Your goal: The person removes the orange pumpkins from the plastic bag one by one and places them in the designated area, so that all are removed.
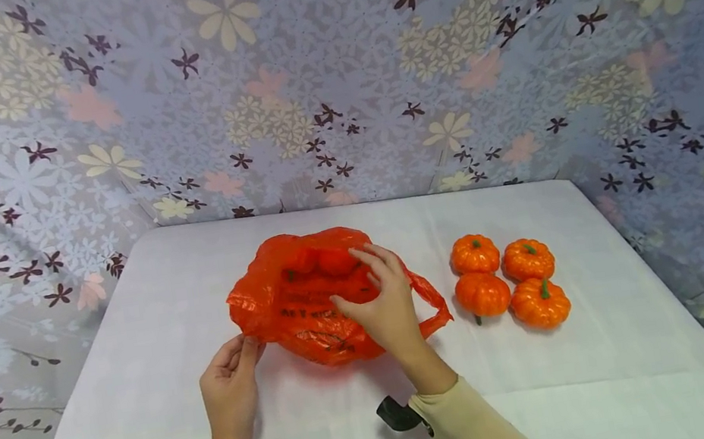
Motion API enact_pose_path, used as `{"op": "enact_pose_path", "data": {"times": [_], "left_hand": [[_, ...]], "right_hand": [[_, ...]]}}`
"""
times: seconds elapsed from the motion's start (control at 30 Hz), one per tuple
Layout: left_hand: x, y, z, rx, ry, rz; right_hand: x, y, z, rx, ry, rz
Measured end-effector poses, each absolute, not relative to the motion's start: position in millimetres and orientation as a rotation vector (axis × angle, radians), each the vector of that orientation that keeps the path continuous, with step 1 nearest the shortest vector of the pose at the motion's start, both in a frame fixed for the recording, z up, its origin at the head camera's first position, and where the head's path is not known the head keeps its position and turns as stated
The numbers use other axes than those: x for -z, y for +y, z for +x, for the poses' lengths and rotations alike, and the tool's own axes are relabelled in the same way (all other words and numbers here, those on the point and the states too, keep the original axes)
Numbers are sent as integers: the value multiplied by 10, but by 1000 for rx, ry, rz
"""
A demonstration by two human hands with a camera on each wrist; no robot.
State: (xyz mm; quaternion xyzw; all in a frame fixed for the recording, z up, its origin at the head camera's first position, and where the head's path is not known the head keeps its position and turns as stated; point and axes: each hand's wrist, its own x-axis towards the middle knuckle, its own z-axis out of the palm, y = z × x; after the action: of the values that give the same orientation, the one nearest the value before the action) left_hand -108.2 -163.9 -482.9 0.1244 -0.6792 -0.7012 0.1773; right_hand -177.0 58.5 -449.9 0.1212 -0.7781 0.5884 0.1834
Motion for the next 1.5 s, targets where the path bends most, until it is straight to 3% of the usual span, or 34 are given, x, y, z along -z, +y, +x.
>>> {"op": "enact_pose_path", "data": {"times": [0.27,0.97,1.5], "left_hand": [[4802,-1622,-1081,1990,-1901,345],[4793,-1568,-1054,2011,-1891,256],[4793,-1524,-1049,1995,-1922,244]], "right_hand": [[4592,476,-1808,-1621,-2320,304],[4842,249,-2364,-1474,-2432,-2],[4929,312,-2583,-1643,-2359,161]]}}
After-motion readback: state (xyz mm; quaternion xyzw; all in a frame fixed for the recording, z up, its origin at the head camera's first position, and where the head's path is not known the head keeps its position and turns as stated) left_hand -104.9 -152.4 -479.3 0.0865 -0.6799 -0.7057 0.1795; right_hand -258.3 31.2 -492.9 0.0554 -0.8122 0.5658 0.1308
